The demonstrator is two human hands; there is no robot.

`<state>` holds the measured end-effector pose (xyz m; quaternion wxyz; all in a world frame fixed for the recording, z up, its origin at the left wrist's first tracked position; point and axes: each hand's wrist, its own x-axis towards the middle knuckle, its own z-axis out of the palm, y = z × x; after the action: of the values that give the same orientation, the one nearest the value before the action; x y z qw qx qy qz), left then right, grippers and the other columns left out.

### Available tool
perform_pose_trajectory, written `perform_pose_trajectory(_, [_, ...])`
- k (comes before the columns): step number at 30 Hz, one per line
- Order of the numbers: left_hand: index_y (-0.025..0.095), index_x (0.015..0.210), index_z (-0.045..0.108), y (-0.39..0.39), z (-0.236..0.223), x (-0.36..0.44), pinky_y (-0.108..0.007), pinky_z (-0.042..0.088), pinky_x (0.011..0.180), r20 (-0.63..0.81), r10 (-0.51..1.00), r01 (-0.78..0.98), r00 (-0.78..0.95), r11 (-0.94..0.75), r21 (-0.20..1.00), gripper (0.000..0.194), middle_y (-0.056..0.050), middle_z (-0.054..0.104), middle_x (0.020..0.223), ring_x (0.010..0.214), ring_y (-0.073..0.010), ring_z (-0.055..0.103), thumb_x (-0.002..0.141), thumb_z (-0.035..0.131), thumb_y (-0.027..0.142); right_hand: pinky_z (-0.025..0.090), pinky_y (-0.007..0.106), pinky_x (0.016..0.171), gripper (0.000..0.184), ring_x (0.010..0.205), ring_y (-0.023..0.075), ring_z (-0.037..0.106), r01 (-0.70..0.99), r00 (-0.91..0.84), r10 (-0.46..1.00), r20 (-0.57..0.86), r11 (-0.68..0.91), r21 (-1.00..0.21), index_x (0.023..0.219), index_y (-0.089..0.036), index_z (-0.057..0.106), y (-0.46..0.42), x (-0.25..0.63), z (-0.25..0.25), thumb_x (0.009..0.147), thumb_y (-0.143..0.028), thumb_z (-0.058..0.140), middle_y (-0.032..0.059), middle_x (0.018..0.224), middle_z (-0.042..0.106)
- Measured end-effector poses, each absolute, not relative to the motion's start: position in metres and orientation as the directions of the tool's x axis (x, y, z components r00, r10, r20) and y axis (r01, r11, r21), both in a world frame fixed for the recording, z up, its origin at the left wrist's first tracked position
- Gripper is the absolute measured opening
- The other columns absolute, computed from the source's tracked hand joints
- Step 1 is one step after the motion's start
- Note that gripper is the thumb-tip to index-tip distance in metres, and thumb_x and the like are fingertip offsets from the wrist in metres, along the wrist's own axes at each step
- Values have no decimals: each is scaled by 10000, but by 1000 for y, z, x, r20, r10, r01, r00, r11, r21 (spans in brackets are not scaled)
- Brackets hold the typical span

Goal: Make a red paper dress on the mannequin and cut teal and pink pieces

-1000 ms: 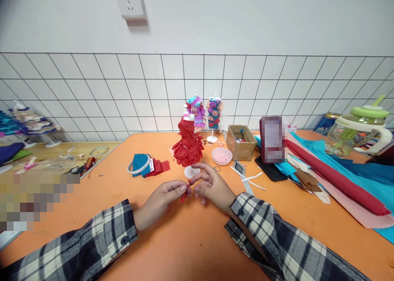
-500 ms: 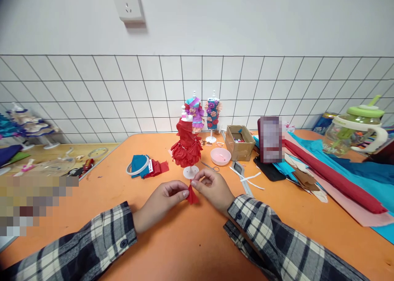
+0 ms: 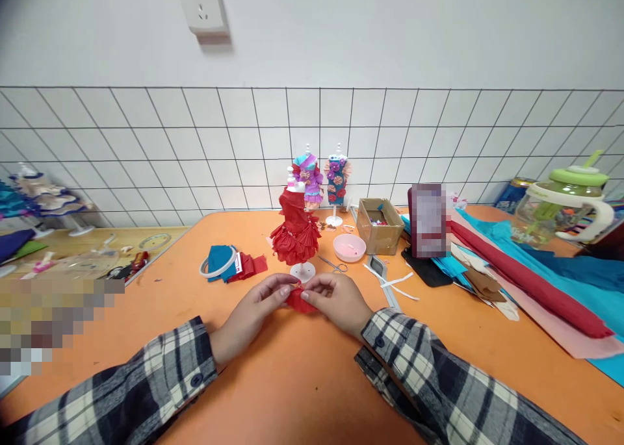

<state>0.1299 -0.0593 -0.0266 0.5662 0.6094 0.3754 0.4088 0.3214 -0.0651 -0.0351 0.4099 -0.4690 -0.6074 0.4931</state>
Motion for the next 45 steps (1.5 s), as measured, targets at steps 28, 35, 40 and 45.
perform_pose_trajectory(28, [127, 809, 705, -61, -29, 130, -262, 414, 712, -41, 869, 5, 493, 44, 999, 367, -21, 664, 749, 707, -146, 558, 687, 787, 463, 443, 274, 682, 221, 742, 155, 565, 276, -210, 931, 299, 349, -896, 905, -190, 691, -69, 321, -27, 809, -377, 623, 40, 860, 676])
perform_pose_trajectory(35, [136, 751, 683, -65, -24, 136, -266, 434, 691, 18, 905, 99, 425, -67, 993, 316, -34, 673, 743, 706, -162, 572, 696, 760, 438, 330, 220, 489, 179, 536, 103, 418, 266, -75, 975, 208, 220, -938, 736, -198, 555, -74, 308, -39, 767, -354, 636, -36, 603, 485])
perform_pose_trajectory(40, [143, 758, 679, -63, -26, 136, -268, 458, 699, 17, 945, 87, 326, -48, 995, 275, -27, 693, 745, 706, -166, 595, 697, 750, 402, 346, 195, 390, 378, 521, 96, 484, 14, -87, 996, 31, 32, -999, 984, -224, 493, -78, 305, -33, 764, -508, 611, -14, 813, 579])
perform_pose_trajectory(45, [138, 794, 698, -61, -28, 135, -272, 455, 725, 4, 941, 69, 338, -29, 997, 279, -37, 711, 792, 744, -175, 605, 700, 747, 397, 499, 260, 614, 353, 717, 143, 582, 76, -122, 987, 108, 118, -990, 917, -173, 611, -74, 310, -30, 719, -455, 690, 26, 821, 627])
